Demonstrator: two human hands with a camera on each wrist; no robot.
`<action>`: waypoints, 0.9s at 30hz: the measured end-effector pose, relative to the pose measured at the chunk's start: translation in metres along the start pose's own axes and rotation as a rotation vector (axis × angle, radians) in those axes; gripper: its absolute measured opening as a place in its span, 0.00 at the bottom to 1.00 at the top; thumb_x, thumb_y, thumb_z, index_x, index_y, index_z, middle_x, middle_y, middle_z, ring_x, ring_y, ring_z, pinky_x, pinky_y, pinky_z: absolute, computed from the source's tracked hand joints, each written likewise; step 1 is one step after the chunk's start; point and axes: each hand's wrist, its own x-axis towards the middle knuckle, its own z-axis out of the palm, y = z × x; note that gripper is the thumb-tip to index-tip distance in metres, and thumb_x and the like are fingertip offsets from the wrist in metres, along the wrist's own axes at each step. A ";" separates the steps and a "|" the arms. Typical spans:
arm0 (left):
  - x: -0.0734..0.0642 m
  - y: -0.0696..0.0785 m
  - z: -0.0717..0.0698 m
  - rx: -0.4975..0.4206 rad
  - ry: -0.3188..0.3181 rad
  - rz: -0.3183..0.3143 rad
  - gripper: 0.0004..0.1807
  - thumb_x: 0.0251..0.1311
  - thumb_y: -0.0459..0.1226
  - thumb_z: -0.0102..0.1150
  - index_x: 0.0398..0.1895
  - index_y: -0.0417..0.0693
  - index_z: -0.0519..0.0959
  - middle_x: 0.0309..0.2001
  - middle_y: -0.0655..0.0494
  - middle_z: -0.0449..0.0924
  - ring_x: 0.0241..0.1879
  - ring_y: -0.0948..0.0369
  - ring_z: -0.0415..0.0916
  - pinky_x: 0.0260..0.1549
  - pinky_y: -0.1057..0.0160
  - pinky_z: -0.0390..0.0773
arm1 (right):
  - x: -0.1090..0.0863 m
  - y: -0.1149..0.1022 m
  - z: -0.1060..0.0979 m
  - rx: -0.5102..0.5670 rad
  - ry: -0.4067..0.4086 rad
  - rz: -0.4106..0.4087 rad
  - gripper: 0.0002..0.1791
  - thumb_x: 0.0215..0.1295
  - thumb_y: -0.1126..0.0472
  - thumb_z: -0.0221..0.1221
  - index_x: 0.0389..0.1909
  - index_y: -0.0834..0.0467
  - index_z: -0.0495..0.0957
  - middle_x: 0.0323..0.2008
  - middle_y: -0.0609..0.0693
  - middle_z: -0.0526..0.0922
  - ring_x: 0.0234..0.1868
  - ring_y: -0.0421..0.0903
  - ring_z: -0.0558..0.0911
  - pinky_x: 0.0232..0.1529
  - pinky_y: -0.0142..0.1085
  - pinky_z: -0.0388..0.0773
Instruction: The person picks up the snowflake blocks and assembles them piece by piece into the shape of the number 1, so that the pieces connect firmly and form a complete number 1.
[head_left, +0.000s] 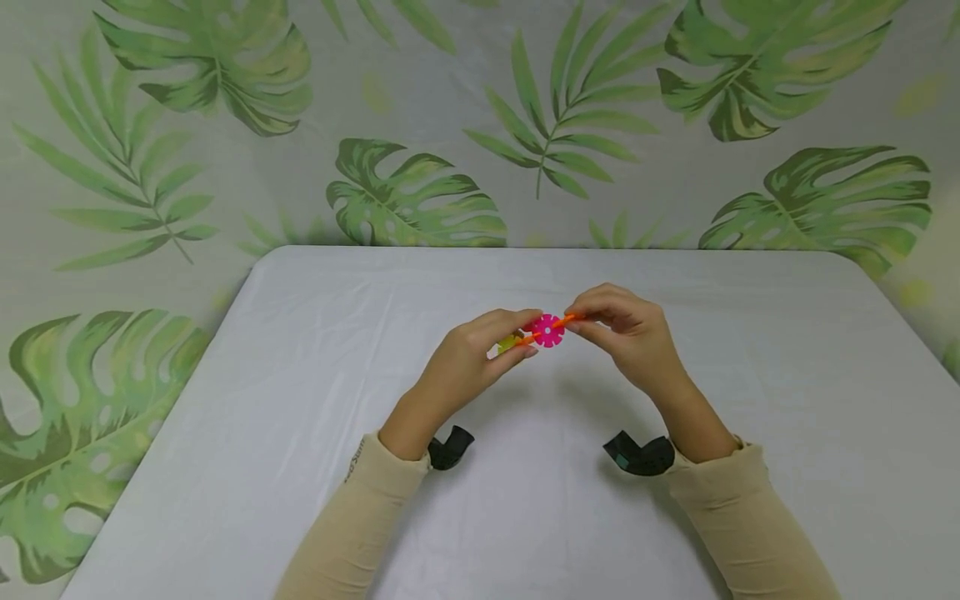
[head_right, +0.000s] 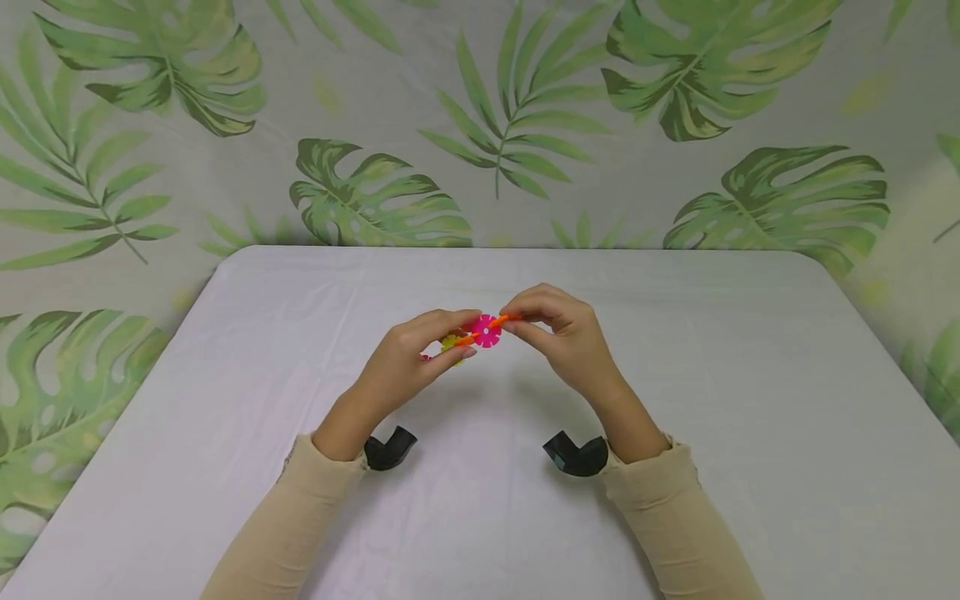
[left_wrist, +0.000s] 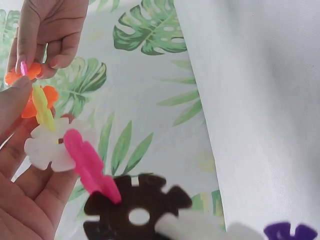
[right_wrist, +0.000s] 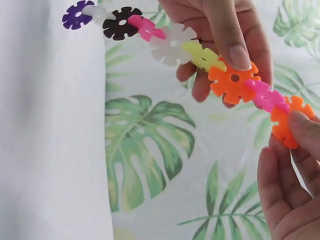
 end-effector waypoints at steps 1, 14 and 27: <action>0.000 0.000 0.000 -0.002 0.002 -0.003 0.22 0.51 0.36 0.63 0.51 0.41 0.75 0.45 0.53 0.78 0.47 0.65 0.72 0.44 0.74 0.70 | 0.000 -0.001 -0.001 -0.004 0.003 0.000 0.11 0.44 0.87 0.56 0.31 0.76 0.76 0.30 0.59 0.78 0.34 0.46 0.76 0.36 0.31 0.76; 0.002 0.006 0.005 -0.185 0.025 0.040 0.17 0.50 0.27 0.62 0.46 0.37 0.78 0.42 0.50 0.79 0.41 0.64 0.75 0.38 0.73 0.74 | -0.002 -0.001 -0.010 -0.056 0.073 0.032 0.15 0.44 0.87 0.56 0.37 0.77 0.75 0.33 0.58 0.78 0.33 0.45 0.77 0.36 0.30 0.76; 0.000 0.018 0.027 -0.603 0.046 -0.154 0.18 0.50 0.26 0.60 0.48 0.34 0.75 0.42 0.46 0.78 0.39 0.62 0.76 0.31 0.63 0.78 | -0.004 0.002 -0.011 -0.041 0.137 0.118 0.12 0.52 0.79 0.57 0.40 0.74 0.74 0.34 0.54 0.79 0.29 0.46 0.78 0.33 0.31 0.77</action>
